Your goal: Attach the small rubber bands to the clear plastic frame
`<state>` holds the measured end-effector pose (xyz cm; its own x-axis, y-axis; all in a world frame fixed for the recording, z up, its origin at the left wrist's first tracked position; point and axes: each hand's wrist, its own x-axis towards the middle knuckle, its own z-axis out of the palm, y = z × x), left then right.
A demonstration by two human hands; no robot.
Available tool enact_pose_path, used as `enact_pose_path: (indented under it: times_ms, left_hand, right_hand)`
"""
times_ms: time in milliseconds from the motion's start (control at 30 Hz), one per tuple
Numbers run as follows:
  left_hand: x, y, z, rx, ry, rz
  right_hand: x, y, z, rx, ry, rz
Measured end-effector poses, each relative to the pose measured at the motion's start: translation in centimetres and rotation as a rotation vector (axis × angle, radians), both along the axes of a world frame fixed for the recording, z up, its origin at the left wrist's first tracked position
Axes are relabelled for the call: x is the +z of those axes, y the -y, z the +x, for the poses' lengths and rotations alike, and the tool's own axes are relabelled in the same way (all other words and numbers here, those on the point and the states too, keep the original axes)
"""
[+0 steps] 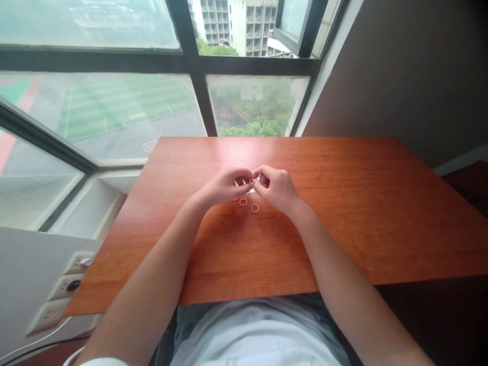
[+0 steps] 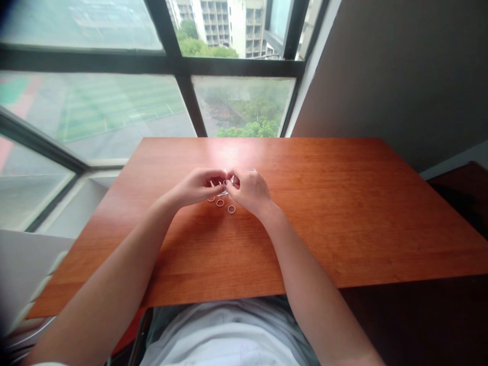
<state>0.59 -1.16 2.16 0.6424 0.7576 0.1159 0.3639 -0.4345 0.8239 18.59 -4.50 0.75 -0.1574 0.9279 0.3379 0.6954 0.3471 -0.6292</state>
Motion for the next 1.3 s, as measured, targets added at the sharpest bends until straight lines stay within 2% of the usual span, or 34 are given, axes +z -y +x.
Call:
enact_pose_path:
  times_ms: [167, 467, 767, 867, 1067, 1300]
  left_hand:
    - [-0.1, -0.1, -0.1, 0.015, 0.04, -0.06]
    - [-0.3, -0.3, 0.1, 0.097, 0.057, 0.07]
    - [-0.5, -0.5, 0.0, 0.155, 0.025, 0.168]
    - [-0.8, -0.5, 0.1, 0.16, 0.02, 0.187]
    - [-1.3, -0.8, 0.1, 0.147, 0.007, 0.192]
    - [-1.5, -0.9, -0.1, 0.151, -0.027, 0.183]
  right_hand:
    - [-0.1, -0.1, 0.2, -0.037, 0.014, 0.022]
    - [0.0, -0.1, 0.3, -0.046, 0.005, 0.044]
    - [-0.7, -1.0, 1.7, -0.219, 0.241, -0.113]
    - [-1.0, -1.0, 1.7, -0.2, 0.329, -0.188]
    - [-0.6, -0.5, 0.9, -0.12, 0.364, -0.214]
    - [-0.6, -0.7, 1.1, -0.165, 0.333, -0.181]
